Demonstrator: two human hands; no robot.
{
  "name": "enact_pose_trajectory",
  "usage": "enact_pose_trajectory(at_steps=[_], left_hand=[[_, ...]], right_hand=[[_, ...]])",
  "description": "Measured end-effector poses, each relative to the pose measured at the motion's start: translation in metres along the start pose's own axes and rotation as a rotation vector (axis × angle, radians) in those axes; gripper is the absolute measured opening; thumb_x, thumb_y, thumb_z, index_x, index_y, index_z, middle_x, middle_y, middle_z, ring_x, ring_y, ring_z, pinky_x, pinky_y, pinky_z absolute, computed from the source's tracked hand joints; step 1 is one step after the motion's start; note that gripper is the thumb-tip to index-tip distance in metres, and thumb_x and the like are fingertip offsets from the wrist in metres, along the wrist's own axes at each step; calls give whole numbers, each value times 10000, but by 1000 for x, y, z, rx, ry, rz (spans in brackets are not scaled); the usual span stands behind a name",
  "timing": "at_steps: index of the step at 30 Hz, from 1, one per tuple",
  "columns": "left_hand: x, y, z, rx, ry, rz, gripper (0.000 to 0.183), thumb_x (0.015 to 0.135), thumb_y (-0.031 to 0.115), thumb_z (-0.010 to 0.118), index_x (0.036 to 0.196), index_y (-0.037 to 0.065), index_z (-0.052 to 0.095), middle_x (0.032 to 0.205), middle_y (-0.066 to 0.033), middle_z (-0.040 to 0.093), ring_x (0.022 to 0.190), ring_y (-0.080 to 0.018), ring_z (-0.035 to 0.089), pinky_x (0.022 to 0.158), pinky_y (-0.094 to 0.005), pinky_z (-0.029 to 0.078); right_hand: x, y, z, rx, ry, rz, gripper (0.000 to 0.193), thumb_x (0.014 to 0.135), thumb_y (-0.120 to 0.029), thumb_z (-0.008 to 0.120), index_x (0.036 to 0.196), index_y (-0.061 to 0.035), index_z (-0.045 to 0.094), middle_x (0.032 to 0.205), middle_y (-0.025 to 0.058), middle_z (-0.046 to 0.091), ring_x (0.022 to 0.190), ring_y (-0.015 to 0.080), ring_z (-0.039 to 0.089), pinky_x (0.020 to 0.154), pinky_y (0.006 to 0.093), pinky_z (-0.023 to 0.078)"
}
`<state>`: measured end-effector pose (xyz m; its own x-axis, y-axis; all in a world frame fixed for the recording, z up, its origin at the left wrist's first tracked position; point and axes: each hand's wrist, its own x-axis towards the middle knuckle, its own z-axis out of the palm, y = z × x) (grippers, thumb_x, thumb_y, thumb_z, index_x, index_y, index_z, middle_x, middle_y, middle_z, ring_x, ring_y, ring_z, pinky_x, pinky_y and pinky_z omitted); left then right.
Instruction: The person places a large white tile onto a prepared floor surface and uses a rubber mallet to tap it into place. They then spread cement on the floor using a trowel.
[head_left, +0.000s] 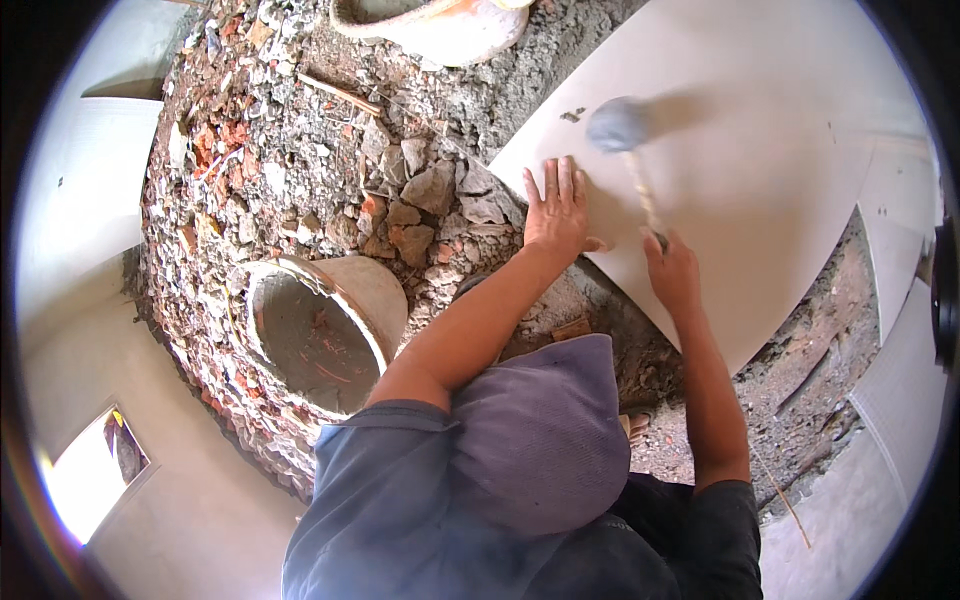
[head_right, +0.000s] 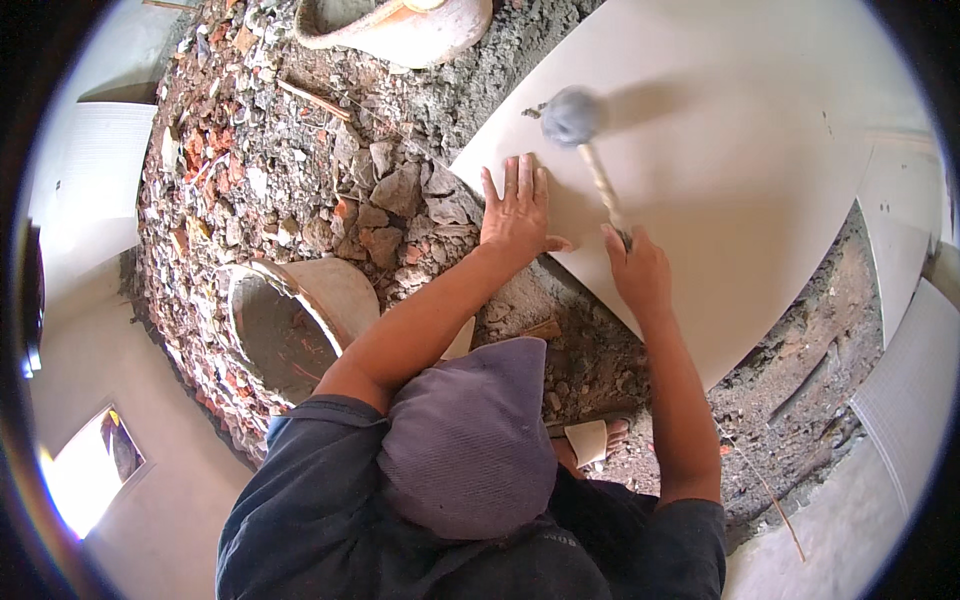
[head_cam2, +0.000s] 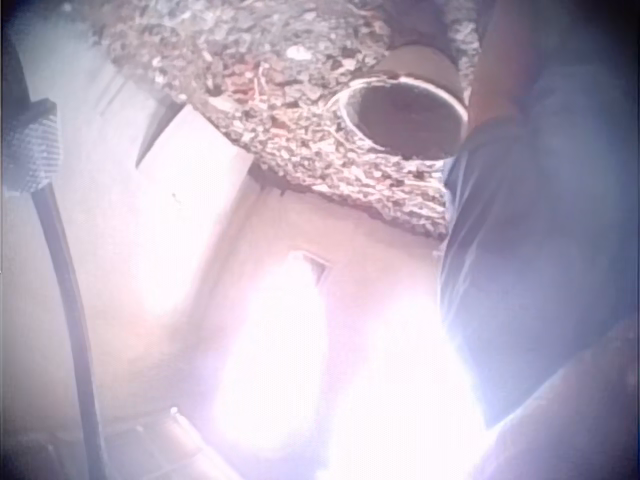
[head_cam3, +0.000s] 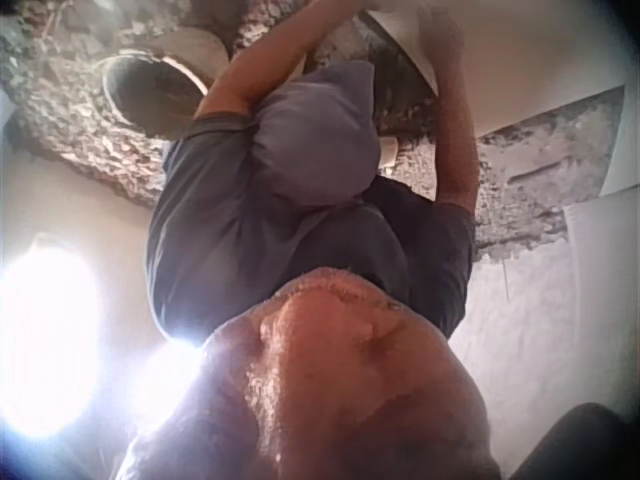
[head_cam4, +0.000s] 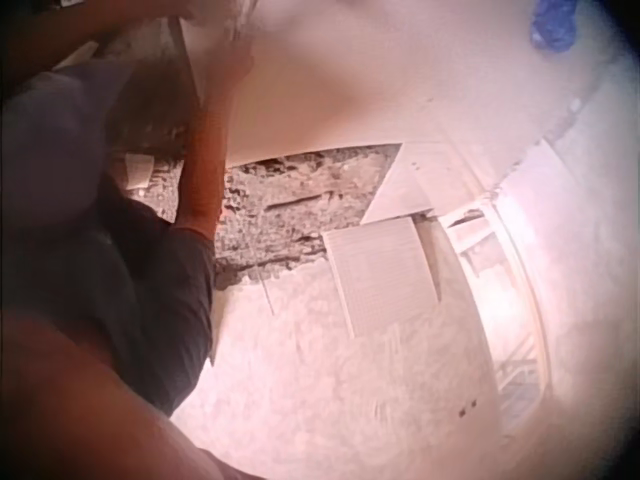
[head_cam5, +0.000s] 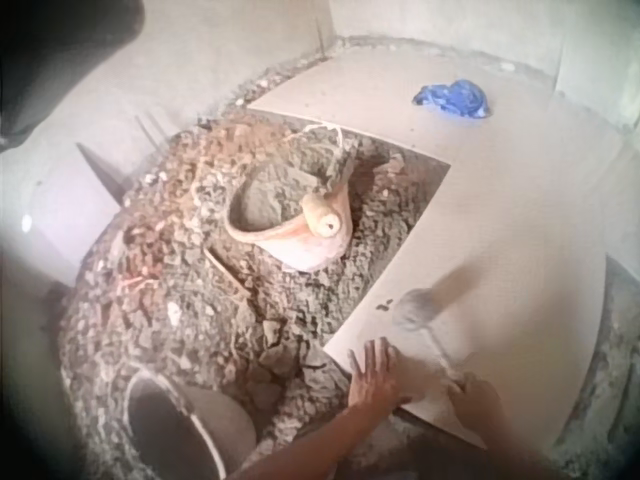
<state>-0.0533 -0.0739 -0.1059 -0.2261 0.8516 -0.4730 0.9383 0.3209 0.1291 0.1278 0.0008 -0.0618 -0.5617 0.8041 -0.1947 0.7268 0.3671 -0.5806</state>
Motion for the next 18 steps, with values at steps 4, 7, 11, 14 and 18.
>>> enact_pose_trajectory(at_steps=[4, 7, 11, 14, 18], left_hand=[[4, -2, -1, 2, -3, 2, 1208, 694, 693, 671, 1482, -67, 161, 1553, -292, 85, 1447, -458, 40, 1103, -696, 38], [7, -3, -2, -16, 40, 18, 1214, 686, 682, 689, 1478, -73, 162, 1549, -299, 87, 1445, -463, 44, 1099, -703, 44], [6, -3, -1, -14, 16, 14, 1202, 696, 674, 688, 1474, -79, 165, 1546, -305, 84, 1446, -462, 46, 1093, -711, 47], [5, -3, 1, -16, -1, 14, 1199, 699, 673, 684, 1474, -80, 166, 1548, -304, 81, 1447, -461, 43, 1090, -713, 48], [5, -3, -1, -20, 19, 11, 1210, 697, 680, 679, 1477, -81, 154, 1550, -301, 77, 1447, -460, 35, 1088, -715, 48]], right_hand=[[9, 6, 8, 293, 218, -5, 362, 918, -352, 631, 863, 4, 591, 634, 179, 590, 576, 354, 593, 562, 428, 464], [16, 8, 9, 279, 266, -67, 378, 917, -366, 630, 852, 5, 590, 643, 192, 594, 569, 369, 589, 555, 441, 462], [19, 0, 2, 139, 147, 31, 369, 915, -338, 633, 835, 17, 576, 648, 204, 597, 602, 401, 601, 553, 440, 460], [16, -7, -2, 311, 245, 10, 381, 916, -343, 628, 817, 19, 561, 640, 212, 590, 605, 431, 587, 548, 457, 452], [7, -1, -3, 134, 157, 42, 333, 908, -291, 641, 806, 13, 555, 620, 198, 579, 560, 417, 569, 520, 445, 441]])
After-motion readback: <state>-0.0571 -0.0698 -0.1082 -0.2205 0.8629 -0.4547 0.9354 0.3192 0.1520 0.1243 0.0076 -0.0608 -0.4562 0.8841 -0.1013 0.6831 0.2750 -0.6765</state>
